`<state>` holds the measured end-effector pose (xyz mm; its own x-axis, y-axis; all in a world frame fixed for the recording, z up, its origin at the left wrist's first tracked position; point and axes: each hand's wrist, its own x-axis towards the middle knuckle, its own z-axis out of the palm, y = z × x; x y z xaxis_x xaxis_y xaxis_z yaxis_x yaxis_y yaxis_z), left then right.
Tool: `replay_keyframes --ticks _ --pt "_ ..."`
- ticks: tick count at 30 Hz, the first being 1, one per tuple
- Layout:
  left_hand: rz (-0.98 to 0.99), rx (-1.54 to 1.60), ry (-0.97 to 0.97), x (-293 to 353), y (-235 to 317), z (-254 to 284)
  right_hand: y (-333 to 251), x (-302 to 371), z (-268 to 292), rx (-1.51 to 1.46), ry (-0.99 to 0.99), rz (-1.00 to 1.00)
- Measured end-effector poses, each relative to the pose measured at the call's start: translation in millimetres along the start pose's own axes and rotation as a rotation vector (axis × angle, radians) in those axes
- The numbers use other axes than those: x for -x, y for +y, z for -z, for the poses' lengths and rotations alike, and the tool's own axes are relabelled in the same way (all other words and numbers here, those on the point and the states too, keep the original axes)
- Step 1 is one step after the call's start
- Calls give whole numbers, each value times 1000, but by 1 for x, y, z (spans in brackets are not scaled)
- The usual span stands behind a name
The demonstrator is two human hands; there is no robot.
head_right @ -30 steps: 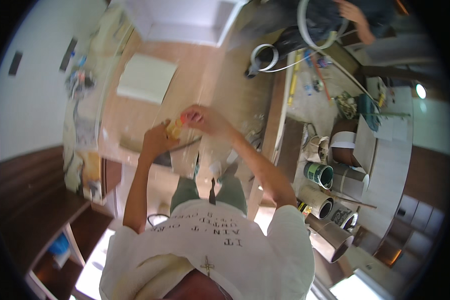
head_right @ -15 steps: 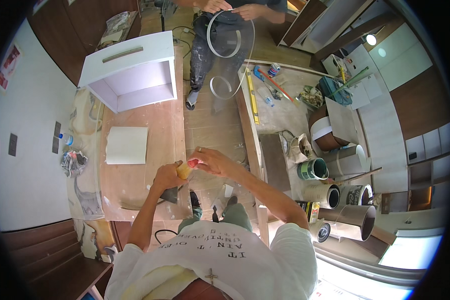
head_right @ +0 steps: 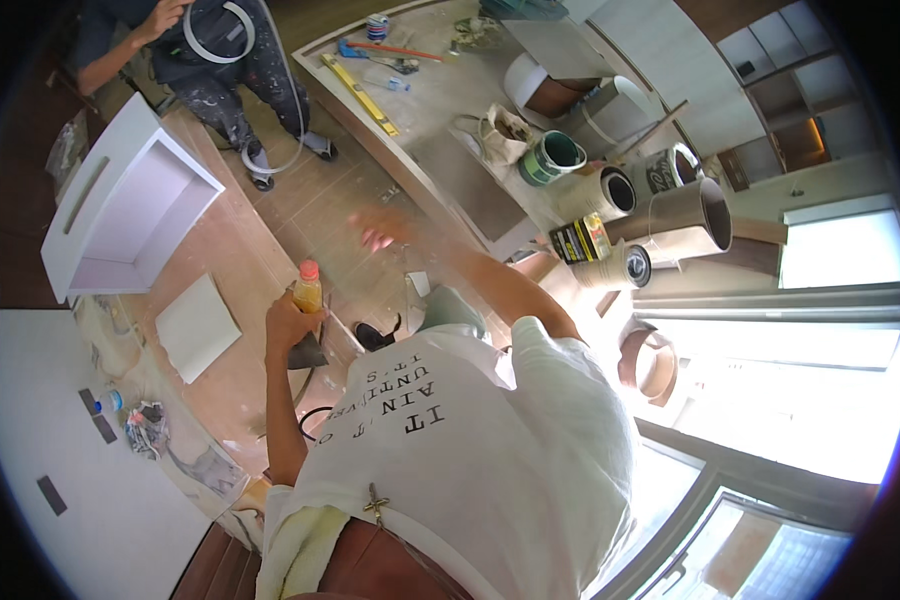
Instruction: The person handles a small bottle and a can, pours liquid from the can into the bottle, then picks up a wooden panel and places it against a curved furniture structure. The person adjusts the panel's position and presses it into place.
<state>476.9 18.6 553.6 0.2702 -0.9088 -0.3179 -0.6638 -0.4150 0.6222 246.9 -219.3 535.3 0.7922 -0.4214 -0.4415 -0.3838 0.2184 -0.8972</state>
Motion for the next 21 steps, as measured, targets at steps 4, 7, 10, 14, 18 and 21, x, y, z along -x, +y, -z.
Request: replay_keyframes --ticks 4,7,10,14,18,21 --pt "-87 -1 -2 -7 13 13 75 44 149 59 767 -349" --pt "-238 12 -42 -36 11 -4 123 118 302 -36 1001 -344" --pt "-154 -120 -10 -27 5 20 47 59 234 439 781 10" --pt "-111 -85 -3 -34 22 43 -96 37 35 533 209 320" --pt "-140 -101 0 -46 32 51 -160 35 -47 710 -17 411" --pt "-144 -113 54 -43 29 54 -188 20 -63 894 -80 344"
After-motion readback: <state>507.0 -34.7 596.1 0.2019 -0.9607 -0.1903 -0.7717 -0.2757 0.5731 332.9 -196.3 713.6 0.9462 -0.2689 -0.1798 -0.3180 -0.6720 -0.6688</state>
